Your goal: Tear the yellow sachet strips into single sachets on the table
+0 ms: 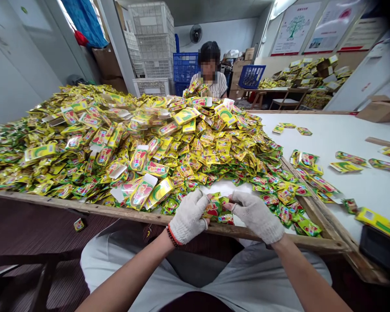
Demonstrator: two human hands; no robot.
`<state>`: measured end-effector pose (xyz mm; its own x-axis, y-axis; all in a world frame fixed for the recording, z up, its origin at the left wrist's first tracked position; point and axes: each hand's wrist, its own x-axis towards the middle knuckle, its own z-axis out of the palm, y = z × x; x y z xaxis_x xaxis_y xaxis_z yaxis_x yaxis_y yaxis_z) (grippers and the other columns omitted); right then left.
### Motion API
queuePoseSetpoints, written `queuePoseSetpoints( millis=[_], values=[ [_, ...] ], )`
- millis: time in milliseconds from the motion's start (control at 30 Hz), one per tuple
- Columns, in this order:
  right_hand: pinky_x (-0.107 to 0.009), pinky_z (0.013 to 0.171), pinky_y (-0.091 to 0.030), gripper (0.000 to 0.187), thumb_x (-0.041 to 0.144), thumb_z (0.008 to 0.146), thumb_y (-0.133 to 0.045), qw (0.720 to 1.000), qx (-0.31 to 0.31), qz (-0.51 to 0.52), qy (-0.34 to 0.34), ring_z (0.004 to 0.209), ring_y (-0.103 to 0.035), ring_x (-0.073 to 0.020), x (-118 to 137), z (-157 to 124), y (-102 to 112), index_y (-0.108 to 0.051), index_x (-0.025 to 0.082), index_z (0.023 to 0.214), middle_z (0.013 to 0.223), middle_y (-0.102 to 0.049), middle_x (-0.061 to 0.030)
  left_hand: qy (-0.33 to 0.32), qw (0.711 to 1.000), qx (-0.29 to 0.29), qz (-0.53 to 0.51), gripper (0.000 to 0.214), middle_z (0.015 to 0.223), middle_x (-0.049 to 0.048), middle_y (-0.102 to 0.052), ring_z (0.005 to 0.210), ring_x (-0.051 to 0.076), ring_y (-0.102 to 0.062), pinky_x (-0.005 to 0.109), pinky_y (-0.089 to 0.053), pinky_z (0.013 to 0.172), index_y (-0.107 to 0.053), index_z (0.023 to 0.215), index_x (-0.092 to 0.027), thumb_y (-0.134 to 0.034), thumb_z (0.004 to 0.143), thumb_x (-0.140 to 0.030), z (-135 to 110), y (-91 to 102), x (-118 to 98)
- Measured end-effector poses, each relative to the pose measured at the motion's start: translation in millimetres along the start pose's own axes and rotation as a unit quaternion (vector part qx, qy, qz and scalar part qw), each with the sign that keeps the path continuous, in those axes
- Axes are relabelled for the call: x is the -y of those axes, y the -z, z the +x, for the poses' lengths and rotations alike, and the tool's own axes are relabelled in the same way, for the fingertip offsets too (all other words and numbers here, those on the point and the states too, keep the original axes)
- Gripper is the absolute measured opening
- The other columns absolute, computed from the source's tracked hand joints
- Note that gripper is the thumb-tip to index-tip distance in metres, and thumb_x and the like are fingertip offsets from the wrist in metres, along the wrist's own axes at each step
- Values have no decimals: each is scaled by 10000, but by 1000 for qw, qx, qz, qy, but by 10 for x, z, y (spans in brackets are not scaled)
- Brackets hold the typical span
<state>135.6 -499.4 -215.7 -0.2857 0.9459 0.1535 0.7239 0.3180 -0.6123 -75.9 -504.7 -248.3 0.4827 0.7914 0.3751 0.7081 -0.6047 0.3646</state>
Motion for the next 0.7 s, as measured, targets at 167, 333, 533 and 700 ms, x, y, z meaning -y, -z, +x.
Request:
queuePoseSetpoints(
  millis=[167,333,533,700],
  values=[
    [-262,575,-346,202,298,803,-538,998,-40,-43,9,594,-476,-143,-9,-9,-97,-545,203,625,620,-571,-2,-36,999,-15,-6,645,1128,130,-492,1075,287,-483,422,-460,904,-422,1311,-178,-597,690,-185,-22,-18,-22],
    [-239,521,-393,235,379,817,-532,981,84,152,-88,529,-535,-133,70,-87,-18,-658,184,855,588,-624,0,-11,1000,-10,-11,668,1100,113,-494,1010,267,-496,416,-473,862,-415,1320,-187,-618,684,-182,-30,-12,9],
    [-204,397,-347,405,546,828,-517,907,209,340,-137,372,-458,-92,148,-239,-159,-593,149,833,494,-621,-7,-81,994,-25,-74,639,1162,128,-499,1088,285,-487,448,-434,931,-415,1334,-210,-641,736,-224,-3,-28,-2],
    [-194,377,-288,382,541,857,-487,901,103,388,-165,355,-405,-81,185,-223,-273,-558,172,787,434,-561,27,100,953,-54,-281,638,1189,105,-548,1039,233,-551,348,-459,895,-418,1310,-188,-666,771,-421,-16,80,9]
  ],
)
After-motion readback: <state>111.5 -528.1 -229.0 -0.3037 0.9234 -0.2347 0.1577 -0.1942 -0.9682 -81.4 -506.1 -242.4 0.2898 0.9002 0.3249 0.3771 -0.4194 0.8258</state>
